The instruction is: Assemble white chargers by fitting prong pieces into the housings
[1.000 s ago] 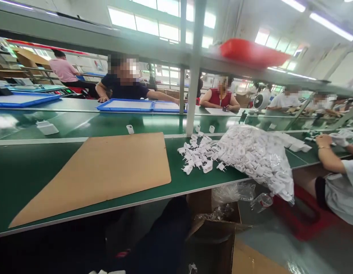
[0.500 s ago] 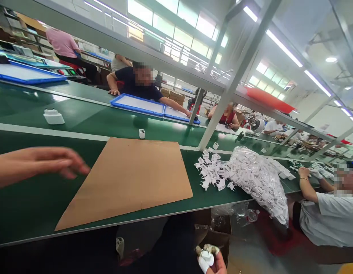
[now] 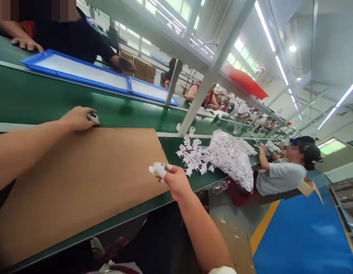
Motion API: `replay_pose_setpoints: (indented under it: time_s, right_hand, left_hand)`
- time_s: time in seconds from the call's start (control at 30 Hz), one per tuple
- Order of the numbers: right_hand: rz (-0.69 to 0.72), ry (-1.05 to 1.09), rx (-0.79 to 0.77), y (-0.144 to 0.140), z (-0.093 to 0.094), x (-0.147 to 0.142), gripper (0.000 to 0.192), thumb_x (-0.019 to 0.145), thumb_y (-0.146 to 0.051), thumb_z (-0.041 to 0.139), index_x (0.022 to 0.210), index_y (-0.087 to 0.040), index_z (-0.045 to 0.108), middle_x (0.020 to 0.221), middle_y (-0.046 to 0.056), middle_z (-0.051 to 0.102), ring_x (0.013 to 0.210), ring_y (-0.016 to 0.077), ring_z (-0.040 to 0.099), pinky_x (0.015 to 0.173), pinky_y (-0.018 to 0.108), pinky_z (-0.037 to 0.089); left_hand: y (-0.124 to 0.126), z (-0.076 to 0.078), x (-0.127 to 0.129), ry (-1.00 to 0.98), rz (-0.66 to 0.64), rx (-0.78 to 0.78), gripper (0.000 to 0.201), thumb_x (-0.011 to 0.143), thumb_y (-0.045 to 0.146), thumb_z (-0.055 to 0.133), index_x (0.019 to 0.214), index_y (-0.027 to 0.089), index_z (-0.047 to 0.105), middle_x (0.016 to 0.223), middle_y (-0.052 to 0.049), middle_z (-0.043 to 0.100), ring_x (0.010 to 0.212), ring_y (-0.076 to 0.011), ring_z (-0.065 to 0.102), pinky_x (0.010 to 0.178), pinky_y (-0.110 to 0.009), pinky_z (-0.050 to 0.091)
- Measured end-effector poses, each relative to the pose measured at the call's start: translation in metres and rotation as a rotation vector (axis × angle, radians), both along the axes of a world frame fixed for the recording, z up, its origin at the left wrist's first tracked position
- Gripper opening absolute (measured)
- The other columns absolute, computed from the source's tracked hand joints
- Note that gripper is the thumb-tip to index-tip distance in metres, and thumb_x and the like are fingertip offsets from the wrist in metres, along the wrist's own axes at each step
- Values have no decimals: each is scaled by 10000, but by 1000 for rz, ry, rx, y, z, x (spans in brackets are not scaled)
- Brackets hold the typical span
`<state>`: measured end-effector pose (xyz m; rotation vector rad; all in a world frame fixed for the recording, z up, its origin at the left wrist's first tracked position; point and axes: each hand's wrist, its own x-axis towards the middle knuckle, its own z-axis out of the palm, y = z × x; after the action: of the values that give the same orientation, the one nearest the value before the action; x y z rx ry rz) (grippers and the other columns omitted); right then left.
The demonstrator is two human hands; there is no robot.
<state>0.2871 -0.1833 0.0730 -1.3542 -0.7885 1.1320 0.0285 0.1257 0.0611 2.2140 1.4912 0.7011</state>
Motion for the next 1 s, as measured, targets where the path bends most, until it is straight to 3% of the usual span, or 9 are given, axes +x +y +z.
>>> replay_pose_setpoints:
  time_s: [0.07,0.17,0.27,0.4,0.53,0.63,0.73,0.83,1.0]
  right_hand:
    - [50,79,5,25,5,2,476,477,-430,982,845,-200,787,877,35,745,814,168,695,706,271,523]
    - [122,109,7,65,10,0,500,474,-410,975,877,-211,757,953,36,759,898,192,726,774,306,555]
    - [189,-11,7,105,10,-12,427,501,-408,945,817,-204,741,917,28,758,878,162,689,731,262,517]
    - [240,-159,68,140,-4,-36,387,509,-451,913,750,-198,745,812,15,742,788,133,616,623,215,396]
    - [207,-261,104,145,-27,-46,389,581,-488,881,813,-195,771,815,26,737,755,148,597,622,250,402]
    - [198,-357,107,139,-37,-42,410,614,-480,864,892,-193,776,822,28,722,722,152,586,611,271,426]
    - [263,-516,190,128,-35,-41,324,720,-455,784,929,-209,762,903,33,707,757,161,609,635,284,474]
    - [366,-804,327,116,-27,-46,168,826,-305,666,944,-224,754,962,38,676,885,179,629,751,300,520]
    - [402,-1118,429,106,-21,-47,300,825,-107,556,1042,-221,729,996,62,659,985,213,606,832,339,528]
  left_hand:
    - [-9,-2,-1,39,3,24,608,984,478,578,1341,-16,573,1189,-22,549,1161,-216,494,1060,-332,390]
    - [-51,-2,2,92,-139,122,502,943,467,632,1226,53,646,1141,-32,570,1059,-186,534,919,-263,410]
    - [-107,-9,11,92,-276,86,417,884,511,692,1063,135,668,1039,-31,633,938,-188,579,768,-263,405]
    - [-154,-33,19,44,-296,21,402,770,560,770,879,206,614,957,-36,639,855,-223,617,699,-317,402]
    - [-160,-53,14,-169,-205,-95,467,728,594,764,961,212,631,1011,-47,639,842,-230,629,704,-333,447]
    - [-153,-60,11,-340,-265,-202,576,665,626,781,1043,207,668,972,-45,640,806,-218,616,709,-329,487]
    - [-148,-61,11,-356,-324,-248,471,732,623,708,941,202,686,844,-28,627,730,-197,583,656,-316,467]
    - [-148,-58,13,-316,-312,-245,435,731,621,708,841,204,648,793,-17,625,705,-189,574,619,-303,435]
    - [-151,-59,13,-343,-310,-238,494,740,664,697,940,213,692,804,-11,644,721,-191,576,622,-298,424]
